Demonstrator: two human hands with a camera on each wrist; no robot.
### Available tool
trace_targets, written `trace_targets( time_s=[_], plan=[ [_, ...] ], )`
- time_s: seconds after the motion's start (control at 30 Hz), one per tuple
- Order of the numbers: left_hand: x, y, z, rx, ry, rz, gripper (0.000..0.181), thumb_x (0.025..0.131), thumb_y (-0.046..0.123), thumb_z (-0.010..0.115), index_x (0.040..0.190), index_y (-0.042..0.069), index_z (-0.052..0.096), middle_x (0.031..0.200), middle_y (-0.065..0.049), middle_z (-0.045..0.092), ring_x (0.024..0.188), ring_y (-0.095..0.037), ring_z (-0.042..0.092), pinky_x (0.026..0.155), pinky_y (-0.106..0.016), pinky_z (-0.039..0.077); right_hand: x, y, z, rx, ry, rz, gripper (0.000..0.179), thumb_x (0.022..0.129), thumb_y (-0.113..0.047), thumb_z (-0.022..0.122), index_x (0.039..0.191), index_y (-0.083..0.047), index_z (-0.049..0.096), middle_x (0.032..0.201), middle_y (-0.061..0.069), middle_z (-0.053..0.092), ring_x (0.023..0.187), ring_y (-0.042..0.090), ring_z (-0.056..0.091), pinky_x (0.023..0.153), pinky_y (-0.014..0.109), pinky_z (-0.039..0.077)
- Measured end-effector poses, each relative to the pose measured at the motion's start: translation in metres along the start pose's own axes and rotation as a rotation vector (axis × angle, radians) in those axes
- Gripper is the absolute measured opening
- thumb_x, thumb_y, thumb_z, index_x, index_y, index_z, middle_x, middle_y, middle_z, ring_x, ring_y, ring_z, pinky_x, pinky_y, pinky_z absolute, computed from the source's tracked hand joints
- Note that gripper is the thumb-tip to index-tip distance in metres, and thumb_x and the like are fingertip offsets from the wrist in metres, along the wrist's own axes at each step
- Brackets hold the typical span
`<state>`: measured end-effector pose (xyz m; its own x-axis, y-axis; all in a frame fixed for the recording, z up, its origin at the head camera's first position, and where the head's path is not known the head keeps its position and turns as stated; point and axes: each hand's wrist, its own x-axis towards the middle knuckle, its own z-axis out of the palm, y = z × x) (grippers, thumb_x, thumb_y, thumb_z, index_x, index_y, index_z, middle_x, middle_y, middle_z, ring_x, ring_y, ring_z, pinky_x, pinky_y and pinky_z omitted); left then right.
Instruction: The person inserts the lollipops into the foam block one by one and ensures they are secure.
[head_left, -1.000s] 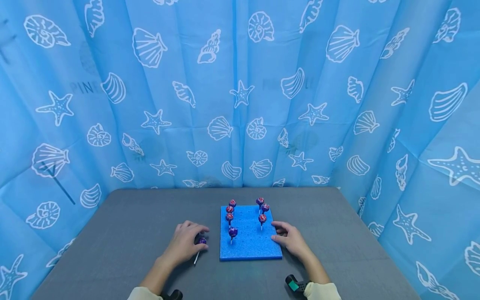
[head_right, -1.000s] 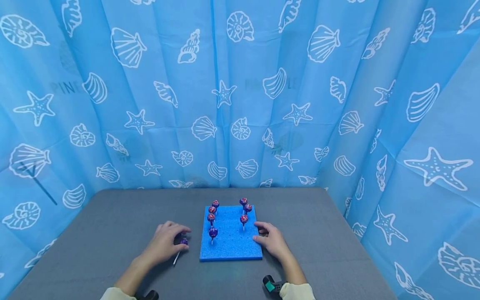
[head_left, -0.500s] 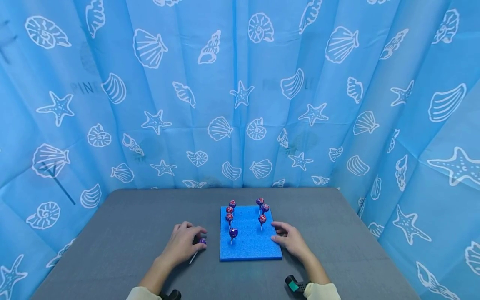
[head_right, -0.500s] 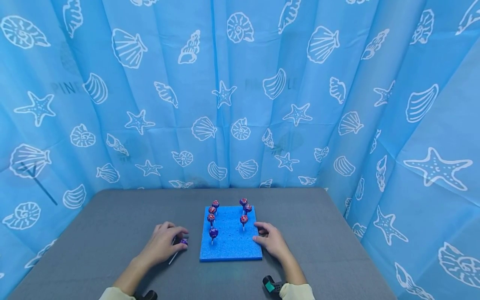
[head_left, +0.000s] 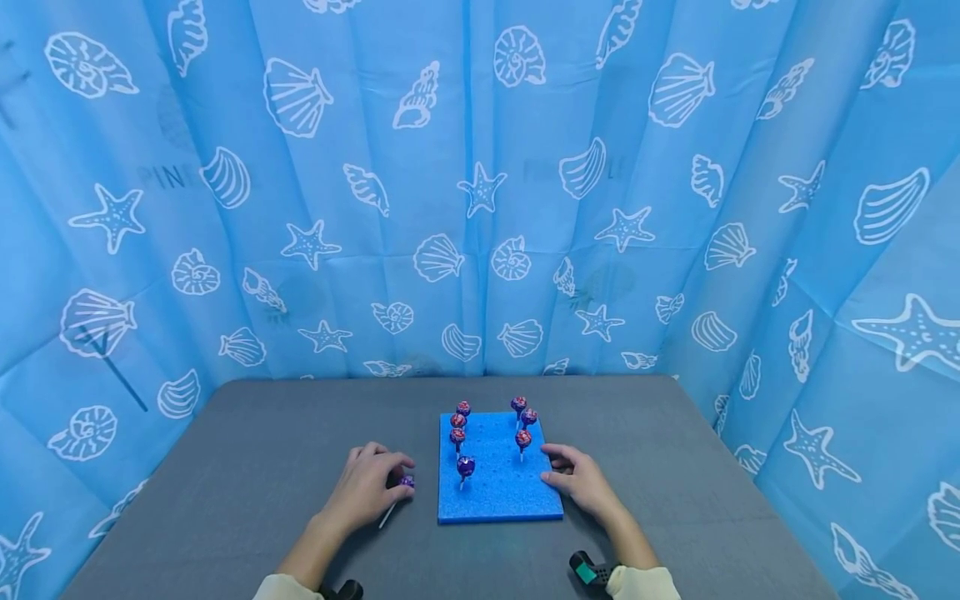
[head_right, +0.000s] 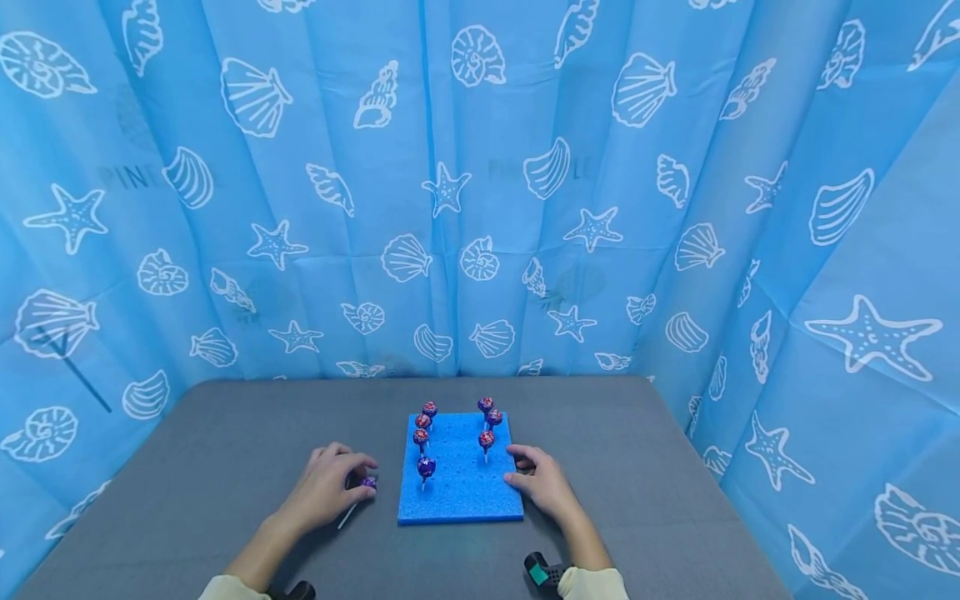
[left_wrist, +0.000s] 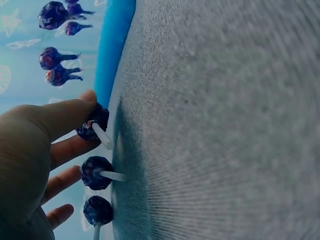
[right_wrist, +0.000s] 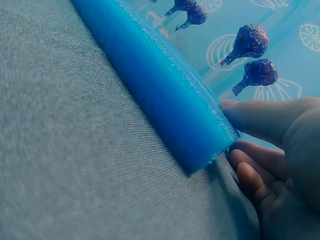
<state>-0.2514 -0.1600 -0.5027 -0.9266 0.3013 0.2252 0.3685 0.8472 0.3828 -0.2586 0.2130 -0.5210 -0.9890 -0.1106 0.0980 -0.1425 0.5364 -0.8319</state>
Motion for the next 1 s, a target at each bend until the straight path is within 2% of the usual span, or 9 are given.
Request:
trace_targets(
  time_s=[0.2, 0.53, 0.77, 0.9, 1.0],
  plan=[
    [0.001, 0.004, -0.002, -0.01, 0.026, 0.035, 0.029, 0.08, 0.038, 0.08, 0.105, 0.026, 0.072, 0.09, 0.017, 0.059, 0.099, -0.014, 0.05, 0.091, -0.049, 0.036, 0.0, -0.001, 0.0, -0.001, 0.001, -0.001, 0.041, 0.088, -0.014, 0.072, 0.127, -0.009, 0.062, 0.116, 0.005, 0.063, 0.102, 0.023, 0.058, 0.085, 0.041, 0.048],
    [0.006, 0.013, -0.009, -0.033, 0.074, 0.041, 0.03, 0.078, 0.036, 0.082, 0.104, 0.025, 0.072, 0.089, 0.016, 0.06, 0.097, -0.014, 0.049, 0.088, -0.045, 0.038, 0.0, -0.001, 0.0, 0.009, -0.002, -0.006, 0.04, 0.088, -0.014, 0.073, 0.126, -0.008, 0.062, 0.116, 0.005, 0.063, 0.102, 0.023, 0.058, 0.085, 0.042, 0.048],
    [0.019, 0.024, -0.021, -0.067, 0.12, 0.076, 0.03, 0.077, 0.031, 0.084, 0.104, 0.025, 0.072, 0.089, 0.017, 0.06, 0.092, -0.01, 0.048, 0.083, -0.039, 0.039, 0.0, 0.0, -0.002, 0.008, -0.001, -0.004, 0.04, 0.088, -0.014, 0.073, 0.126, -0.008, 0.063, 0.115, 0.004, 0.063, 0.102, 0.022, 0.058, 0.085, 0.042, 0.048],
    [0.03, 0.031, -0.029, -0.086, 0.145, 0.108, 0.032, 0.078, 0.029, 0.083, 0.106, 0.021, 0.072, 0.09, 0.015, 0.063, 0.091, -0.011, 0.048, 0.083, -0.039, 0.039, -0.001, -0.001, -0.002, 0.017, -0.013, -0.009, 0.04, 0.088, -0.014, 0.072, 0.127, -0.007, 0.062, 0.116, 0.006, 0.063, 0.102, 0.023, 0.058, 0.086, 0.043, 0.048],
    [0.039, 0.035, -0.032, -0.136, 0.159, 0.121, 0.034, 0.079, 0.027, 0.082, 0.11, 0.02, 0.071, 0.093, 0.012, 0.064, 0.092, -0.013, 0.051, 0.083, -0.039, 0.041, -0.002, -0.003, -0.003, 0.03, -0.02, -0.005, 0.04, 0.089, -0.014, 0.072, 0.127, -0.007, 0.062, 0.116, 0.006, 0.063, 0.103, 0.023, 0.058, 0.087, 0.044, 0.048]
  ],
)
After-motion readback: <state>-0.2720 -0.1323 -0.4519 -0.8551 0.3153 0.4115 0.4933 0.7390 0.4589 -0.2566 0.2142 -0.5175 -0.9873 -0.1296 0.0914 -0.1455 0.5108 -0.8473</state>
